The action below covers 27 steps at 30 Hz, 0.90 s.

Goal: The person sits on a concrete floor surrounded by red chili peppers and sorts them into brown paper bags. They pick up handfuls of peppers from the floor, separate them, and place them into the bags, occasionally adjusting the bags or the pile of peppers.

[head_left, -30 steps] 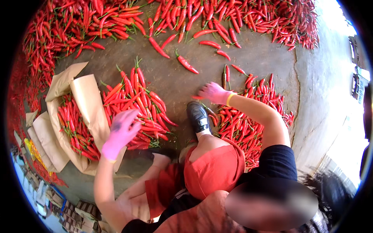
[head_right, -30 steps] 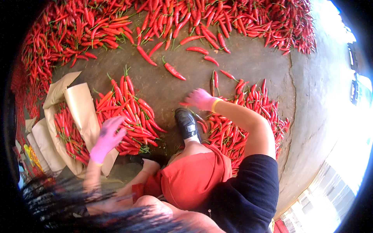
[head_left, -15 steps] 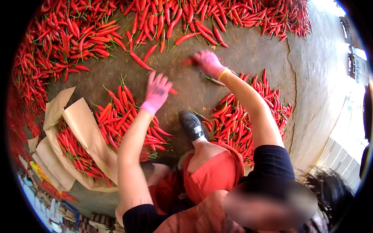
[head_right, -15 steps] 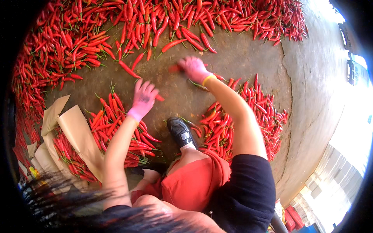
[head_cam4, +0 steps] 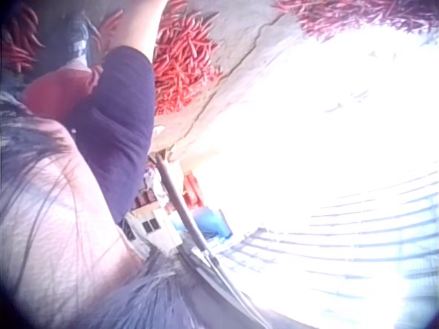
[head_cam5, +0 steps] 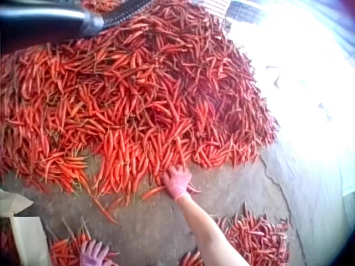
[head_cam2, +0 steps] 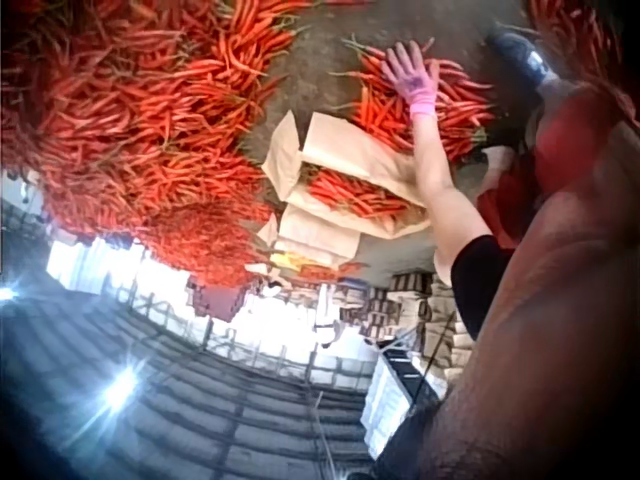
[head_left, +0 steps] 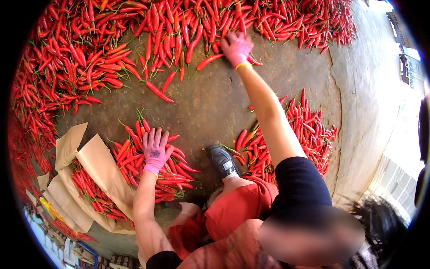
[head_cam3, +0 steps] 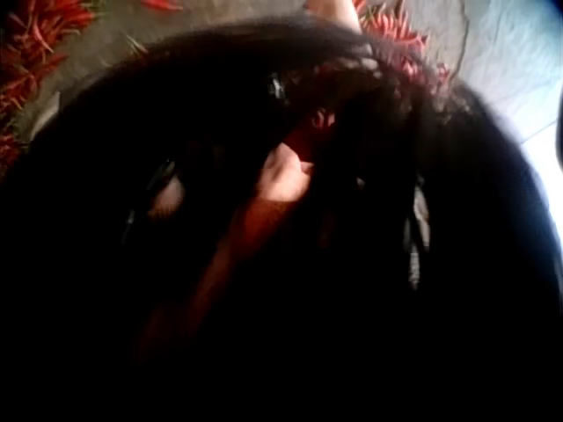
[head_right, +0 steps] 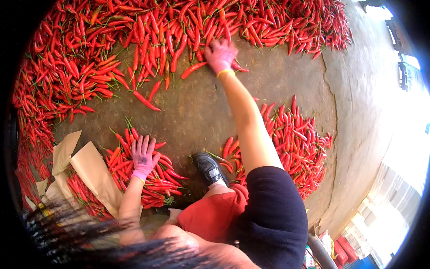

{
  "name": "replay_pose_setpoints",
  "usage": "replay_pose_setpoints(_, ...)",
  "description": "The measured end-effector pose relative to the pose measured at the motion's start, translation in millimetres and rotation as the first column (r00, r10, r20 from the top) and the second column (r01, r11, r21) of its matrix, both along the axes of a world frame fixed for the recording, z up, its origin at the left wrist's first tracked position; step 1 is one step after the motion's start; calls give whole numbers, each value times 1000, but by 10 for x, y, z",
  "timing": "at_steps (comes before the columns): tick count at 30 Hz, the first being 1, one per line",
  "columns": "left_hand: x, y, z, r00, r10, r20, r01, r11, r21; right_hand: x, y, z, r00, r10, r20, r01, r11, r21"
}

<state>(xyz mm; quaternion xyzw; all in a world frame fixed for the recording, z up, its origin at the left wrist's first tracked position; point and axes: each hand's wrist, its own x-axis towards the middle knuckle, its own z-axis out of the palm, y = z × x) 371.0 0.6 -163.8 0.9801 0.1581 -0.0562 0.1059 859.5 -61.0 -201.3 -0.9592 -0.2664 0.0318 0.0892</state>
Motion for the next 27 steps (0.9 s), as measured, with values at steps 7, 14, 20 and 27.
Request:
replay_pose_setpoints(7,37,9,40,1000,-2,-10,2,998,-57,-1432,-545,-37,842,531,93,-510,730,455)
replay_pose_setpoints(14,-268,-135,496,989,73,127,-61,993,-101,243,-153,27,978,-8,208,-64,939,337)
replay_pose_setpoints(20,625,-286,356,841,307,446,-186,937,-294,635,-182,-122,979,-5,-201,19,998,65)
replay_pose_setpoints(27,1545,-145,-227,879,464,-107,-473,877,-85,-457,-904,319,803,588,-102,-501,757,420)
